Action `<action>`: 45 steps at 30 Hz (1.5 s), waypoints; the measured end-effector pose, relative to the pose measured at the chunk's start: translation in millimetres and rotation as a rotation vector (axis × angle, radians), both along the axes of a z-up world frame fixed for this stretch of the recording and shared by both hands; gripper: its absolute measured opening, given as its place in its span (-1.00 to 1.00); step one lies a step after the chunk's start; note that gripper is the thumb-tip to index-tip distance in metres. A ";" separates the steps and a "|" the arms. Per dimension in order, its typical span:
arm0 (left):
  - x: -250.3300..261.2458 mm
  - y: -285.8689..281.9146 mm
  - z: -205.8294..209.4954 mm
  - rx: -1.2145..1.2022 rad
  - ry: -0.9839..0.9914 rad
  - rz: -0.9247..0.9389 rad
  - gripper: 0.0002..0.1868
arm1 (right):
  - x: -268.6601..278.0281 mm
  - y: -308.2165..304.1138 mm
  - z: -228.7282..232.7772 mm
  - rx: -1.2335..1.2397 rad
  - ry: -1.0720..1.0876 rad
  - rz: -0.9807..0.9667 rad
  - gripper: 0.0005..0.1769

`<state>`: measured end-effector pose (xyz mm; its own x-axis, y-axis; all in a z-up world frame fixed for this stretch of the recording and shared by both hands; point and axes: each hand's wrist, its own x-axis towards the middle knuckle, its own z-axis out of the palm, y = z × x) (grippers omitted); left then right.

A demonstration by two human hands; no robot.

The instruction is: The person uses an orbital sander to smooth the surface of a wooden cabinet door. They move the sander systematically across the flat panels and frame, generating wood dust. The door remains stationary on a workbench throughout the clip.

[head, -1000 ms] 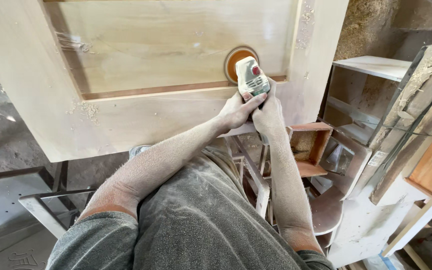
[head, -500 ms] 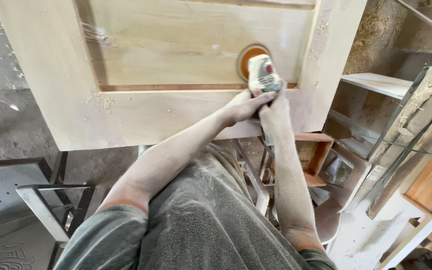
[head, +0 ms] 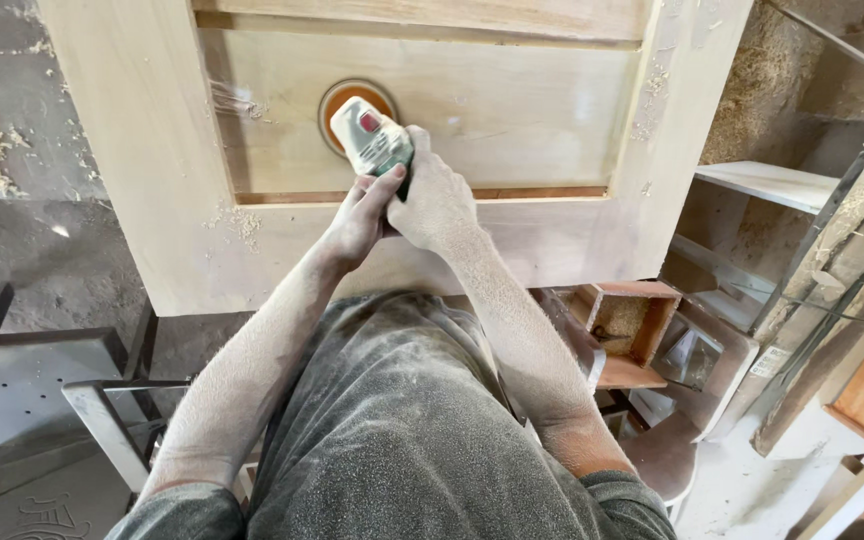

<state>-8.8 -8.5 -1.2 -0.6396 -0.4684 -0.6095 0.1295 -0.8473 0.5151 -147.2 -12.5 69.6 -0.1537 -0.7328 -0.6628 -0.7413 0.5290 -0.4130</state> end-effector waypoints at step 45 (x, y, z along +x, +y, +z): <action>-52.2 32.2 3.1 0.056 -0.141 -0.223 -0.40 | -38.1 43.1 19.9 0.068 -0.033 -0.205 -0.15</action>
